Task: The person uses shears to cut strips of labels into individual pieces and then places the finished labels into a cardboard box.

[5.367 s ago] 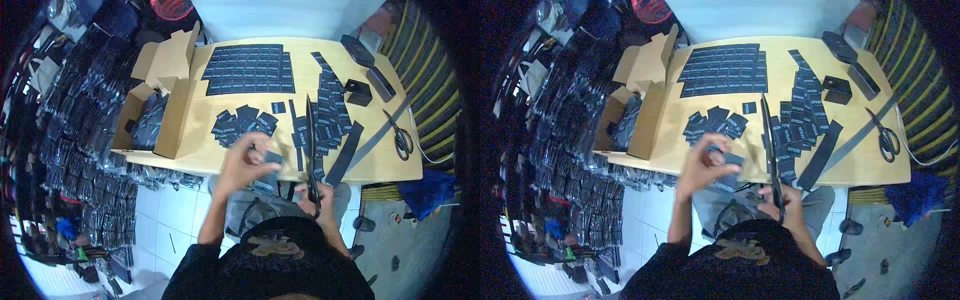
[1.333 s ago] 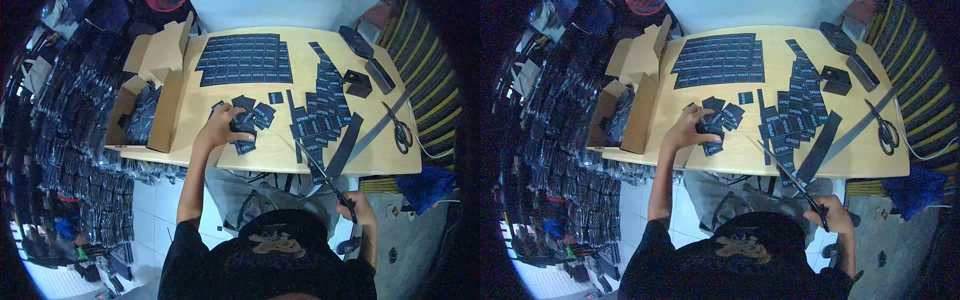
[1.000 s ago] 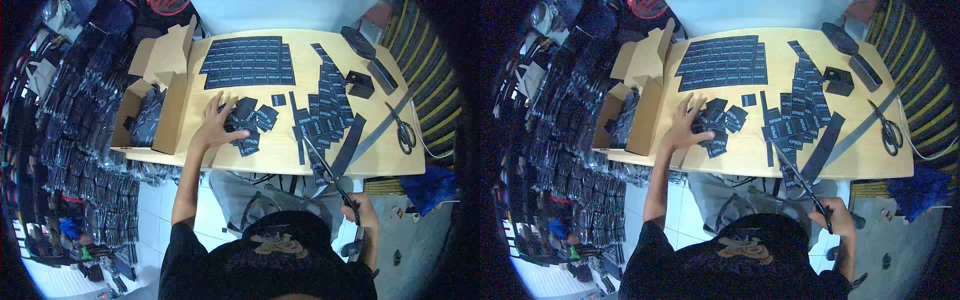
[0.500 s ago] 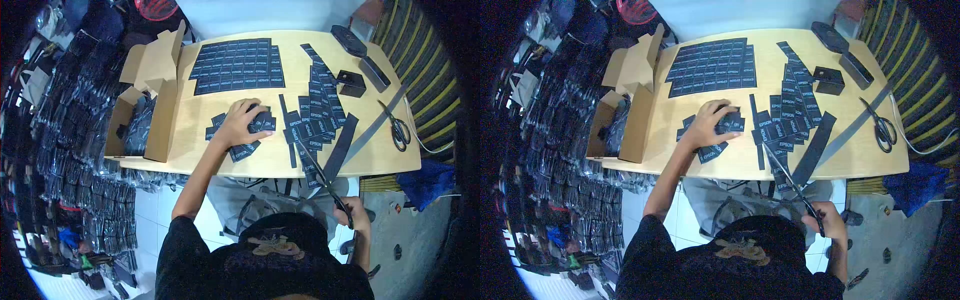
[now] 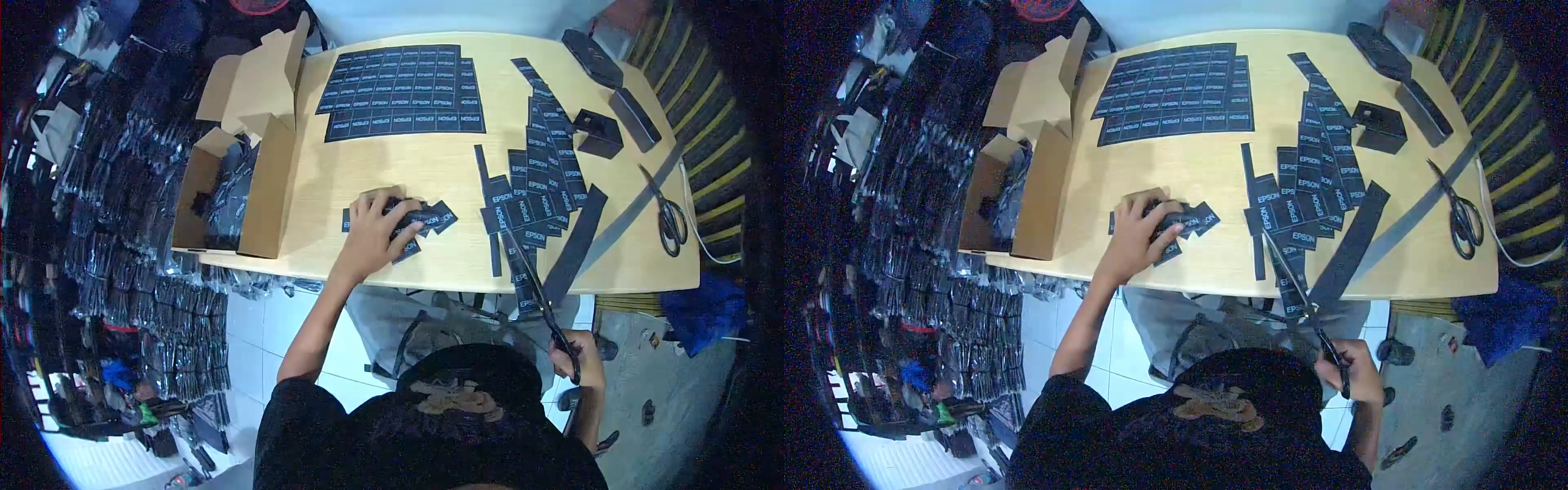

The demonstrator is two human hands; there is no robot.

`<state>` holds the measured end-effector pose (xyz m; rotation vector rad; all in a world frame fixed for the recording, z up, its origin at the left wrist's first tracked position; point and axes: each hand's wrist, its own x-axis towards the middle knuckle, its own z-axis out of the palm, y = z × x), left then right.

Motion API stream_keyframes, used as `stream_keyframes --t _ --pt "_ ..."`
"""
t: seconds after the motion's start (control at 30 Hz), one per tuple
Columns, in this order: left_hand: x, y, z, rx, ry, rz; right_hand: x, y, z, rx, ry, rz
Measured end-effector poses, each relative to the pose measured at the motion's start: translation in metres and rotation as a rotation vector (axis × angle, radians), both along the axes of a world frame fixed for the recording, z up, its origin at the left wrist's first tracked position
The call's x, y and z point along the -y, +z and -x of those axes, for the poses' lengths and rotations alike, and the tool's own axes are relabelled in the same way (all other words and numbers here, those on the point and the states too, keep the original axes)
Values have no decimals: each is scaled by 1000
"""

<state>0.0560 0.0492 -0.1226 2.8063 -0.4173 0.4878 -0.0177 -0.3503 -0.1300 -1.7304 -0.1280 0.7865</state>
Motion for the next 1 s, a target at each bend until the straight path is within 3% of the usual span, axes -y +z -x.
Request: stream_keyframes --t 0.07,0.23,0.37,0.47,0.5,0.53,0.6,0.67,0.73,0.8,0.87,0.93,1.0 --pt "-2 -5 -1 -105 -23 123 -2 -3 3 7 -26 -16" --pt "-2 -3 -6 39 -86 148 -6 0 7 0 -26 -128" --pt "-7 21 -15 -47 65 191 -11 3 12 -17 -61 -136" --pt "-45 36 -47 233 20 244 -13 6 14 -13 -92 -34" --pt "-56 55 -50 265 87 199 -10 -5 22 37 -177 -66" --pt "-64 77 -49 297 158 152 -8 -4 16 30 -54 -82" --pt "-86 108 -43 345 311 193 -11 1 15 -160 -167 -145" --pt "-134 115 -43 382 361 131 -15 4 17 -50 -105 -124" --pt "-171 120 -28 268 528 70 -10 -1 20 -69 -155 -155" --pt "-220 102 -21 289 448 46 -12 -4 19 -69 -172 -148" --pt "-261 78 -12 151 502 28 -16 1 18 -20 -140 -68" --pt "-276 67 -7 -105 831 11 -16 -2 18 -42 -162 -62" --pt "-277 70 -9 -139 755 149 -14 -4 17 -43 -109 -88"
